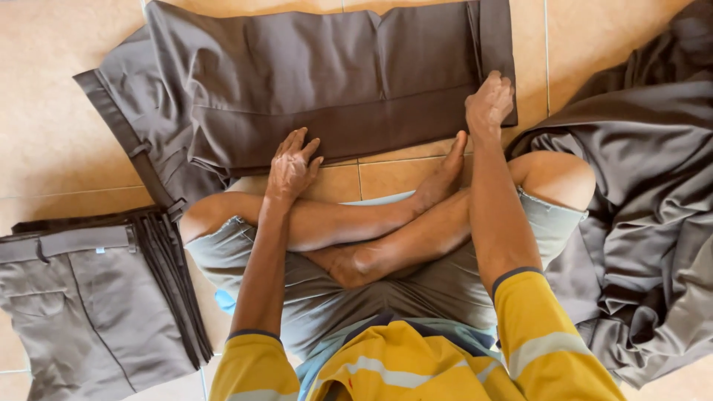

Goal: Folding brown pants while sitting on the floor and stacking them.

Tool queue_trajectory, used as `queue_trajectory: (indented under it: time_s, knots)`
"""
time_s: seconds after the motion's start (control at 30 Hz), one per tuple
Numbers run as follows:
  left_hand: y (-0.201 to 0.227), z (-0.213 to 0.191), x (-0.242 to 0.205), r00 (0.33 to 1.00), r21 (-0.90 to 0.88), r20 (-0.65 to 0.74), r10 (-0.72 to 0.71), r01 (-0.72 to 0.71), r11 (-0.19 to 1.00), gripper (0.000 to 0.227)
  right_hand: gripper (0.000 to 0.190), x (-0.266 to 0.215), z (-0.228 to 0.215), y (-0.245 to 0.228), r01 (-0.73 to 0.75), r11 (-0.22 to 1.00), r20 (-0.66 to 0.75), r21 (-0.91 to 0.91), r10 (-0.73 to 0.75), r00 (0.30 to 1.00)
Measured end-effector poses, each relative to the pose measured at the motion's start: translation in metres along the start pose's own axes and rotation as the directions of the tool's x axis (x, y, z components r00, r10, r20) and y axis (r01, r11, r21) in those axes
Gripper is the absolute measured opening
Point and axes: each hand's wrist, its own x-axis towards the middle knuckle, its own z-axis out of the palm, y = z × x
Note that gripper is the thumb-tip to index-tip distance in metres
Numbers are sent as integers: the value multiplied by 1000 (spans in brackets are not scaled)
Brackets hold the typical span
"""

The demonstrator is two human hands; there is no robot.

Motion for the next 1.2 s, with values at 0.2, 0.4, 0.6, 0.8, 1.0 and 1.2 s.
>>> queue_trajectory:
  time_s: [0.2, 0.4, 0.6, 0.8, 1.0, 1.2]
  knots:
    - [0, -1, 1, 999, -9, -6, -35, 35, 999, 42, 18, -22, -35, -58, 515, 762, -272, 393, -438, 857]
    - [2, -3, 0, 999, 3, -18, -37, 37, 999, 42, 35, -33, -50, -67, 346, 872, -268, 346, -262, 927]
    - [1, -4, 3, 1000, 32, -14, -1, 1, 999, 39, 39, 0, -18, -24, -161, 887, 203, 433, 78, 976]
    - [6, -5, 3, 1000, 49, -17, 21, -20, 999, 36, 57, 10, -20, -6, -179, 984, -145, 24, 180, 973]
    - [9, -14, 3, 997, 87, 6, 78, -79, 993, 34, 51, -24, -4, -37, 267, 956, 29, -123, -265, 964]
    - [-19, 22, -3, 982, 199, 27, 188, -190, 961, 10, 49, -12, 25, -28, 223, 967, 203, -125, -195, 960]
